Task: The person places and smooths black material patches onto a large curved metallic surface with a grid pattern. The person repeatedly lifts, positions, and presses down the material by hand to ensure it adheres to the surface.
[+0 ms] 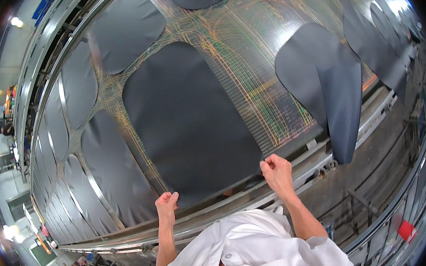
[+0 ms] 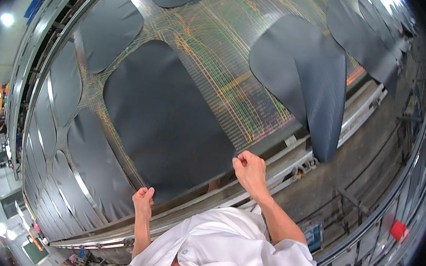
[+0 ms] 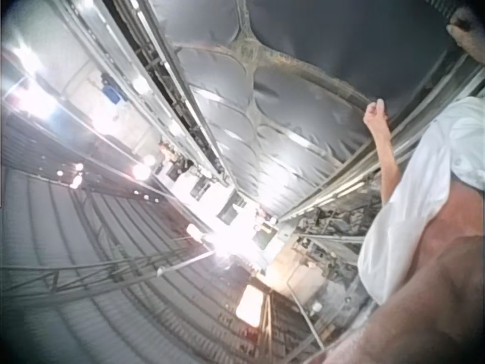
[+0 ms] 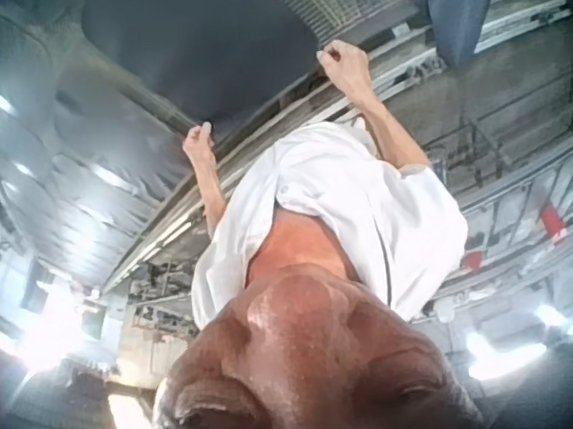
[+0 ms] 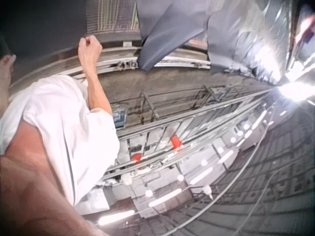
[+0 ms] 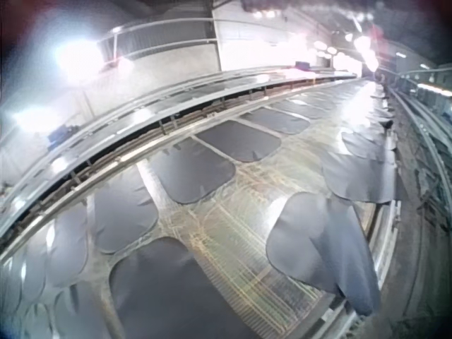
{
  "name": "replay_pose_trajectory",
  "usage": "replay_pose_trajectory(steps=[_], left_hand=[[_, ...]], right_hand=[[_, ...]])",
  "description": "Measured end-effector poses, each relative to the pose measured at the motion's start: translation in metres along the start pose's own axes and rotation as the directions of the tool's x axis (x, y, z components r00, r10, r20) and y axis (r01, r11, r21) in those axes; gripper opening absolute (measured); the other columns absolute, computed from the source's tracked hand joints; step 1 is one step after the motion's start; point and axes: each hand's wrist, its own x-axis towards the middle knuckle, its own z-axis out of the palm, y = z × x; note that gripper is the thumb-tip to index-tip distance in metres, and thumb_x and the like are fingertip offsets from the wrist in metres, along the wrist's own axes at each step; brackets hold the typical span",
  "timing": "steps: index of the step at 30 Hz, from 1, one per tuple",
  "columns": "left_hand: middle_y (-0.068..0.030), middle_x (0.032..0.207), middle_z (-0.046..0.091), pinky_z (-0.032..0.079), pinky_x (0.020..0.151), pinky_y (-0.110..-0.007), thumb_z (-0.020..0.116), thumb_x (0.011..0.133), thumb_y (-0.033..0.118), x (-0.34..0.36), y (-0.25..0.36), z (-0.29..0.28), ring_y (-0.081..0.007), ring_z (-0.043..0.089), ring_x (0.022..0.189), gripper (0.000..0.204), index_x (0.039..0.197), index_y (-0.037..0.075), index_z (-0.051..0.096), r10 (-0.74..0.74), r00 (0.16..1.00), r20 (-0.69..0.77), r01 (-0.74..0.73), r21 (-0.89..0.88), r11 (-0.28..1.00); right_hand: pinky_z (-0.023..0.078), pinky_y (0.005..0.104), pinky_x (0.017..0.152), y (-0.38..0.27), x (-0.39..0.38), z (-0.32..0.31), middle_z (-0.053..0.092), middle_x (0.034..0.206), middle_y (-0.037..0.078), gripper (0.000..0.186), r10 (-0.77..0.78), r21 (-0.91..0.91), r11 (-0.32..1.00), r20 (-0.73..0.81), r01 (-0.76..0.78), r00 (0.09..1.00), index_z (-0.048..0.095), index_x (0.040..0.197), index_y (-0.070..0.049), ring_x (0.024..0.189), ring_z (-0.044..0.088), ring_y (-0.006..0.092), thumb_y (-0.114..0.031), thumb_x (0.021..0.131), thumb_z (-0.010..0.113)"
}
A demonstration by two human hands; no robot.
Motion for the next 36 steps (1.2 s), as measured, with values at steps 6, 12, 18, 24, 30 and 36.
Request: replay_pose_trajectory(steps=[6,12,18,24,30,36], left_hand=[[0.0049,0.069,0.058,0.041,0.051,-0.02,0.071,0.087,0.015,-0.009,-0.009,0.018,-0.003,0.051,0.059,0.015,0.092,0.003,0.064,0.235,0.949,-0.211,-0.229,0.056,0.972],[0.0064,0.072,0.053,0.041,0.052,-0.02,0.066,0.091,0.014,0.007,0.031,0.015,-0.0024,0.047,0.059,0.021,0.108,0.003,0.063,-0.034,0.987,-0.155,-0.018,-0.32,0.947],[0.006,0.078,0.056,0.045,0.055,-0.019,0.066,0.091,0.015,0.069,0.078,0.007,-0.0033,0.05,0.061,0.022,0.11,0.005,0.063,0.049,0.993,-0.103,-0.075,-0.272,0.959],[0.0035,0.08,0.059,0.048,0.057,-0.023,0.068,0.089,0.018,0.15,0.153,0.007,-0.0054,0.052,0.065,0.025,0.108,0.004,0.066,0.168,0.98,-0.104,-0.18,-0.119,0.976],[0.0004,0.076,0.063,0.049,0.061,-0.025,0.07,0.086,0.019,0.23,0.215,-0.004,-0.0068,0.056,0.067,0.018,0.096,0.003,0.069,0.236,0.969,-0.077,-0.241,-0.06,0.969],[-0.0029,0.071,0.066,0.048,0.065,-0.028,0.074,0.078,0.017,0.261,0.228,0.004,-0.0101,0.06,0.068,0.014,0.079,0.003,0.072,0.387,0.898,-0.211,-0.323,0.28,0.904]], right_hand=[[0.049,0.0278,0.061,-0.023,0.013,0.003,0.068,0.078,0.007,0.027,0.147,0.235,0.958,0.089,-0.164,0.985,0.06,0.1,0.004,0.068,0.061,0.0123,-0.011,0.08,0.072],[0.043,0.0225,0.057,-0.047,0.057,0.009,0.066,0.077,0.002,0.032,0.163,0.345,0.907,0.246,-0.243,0.956,0.058,0.105,0.003,0.066,0.056,0.0065,-0.012,0.081,0.072],[0.049,0.0277,0.063,-0.09,0.138,0.038,0.068,0.081,0.008,0.032,-0.037,0.156,0.988,0.257,-0.004,0.966,0.062,0.107,0.003,0.07,0.061,0.0126,-0.015,0.081,0.07],[0.052,0.0378,0.076,-0.148,0.236,0.082,0.07,0.085,0.018,0.034,-0.365,-0.075,0.925,0.095,0.373,0.926,0.066,0.1,0.005,0.081,0.068,0.0276,-0.023,0.08,0.067],[0.051,0.0385,0.076,-0.21,0.288,0.126,0.071,0.08,0.014,0.025,-0.383,-0.172,0.908,0.029,0.382,0.923,0.071,0.09,-0.003,0.08,0.068,0.0281,-0.024,0.078,0.069],[0.049,0.0395,0.079,-0.218,0.316,0.147,0.07,0.073,0.009,0.017,-0.459,-0.289,0.849,0.007,0.442,0.888,0.073,0.081,-0.007,0.077,0.067,0.0281,-0.023,0.075,0.071]])
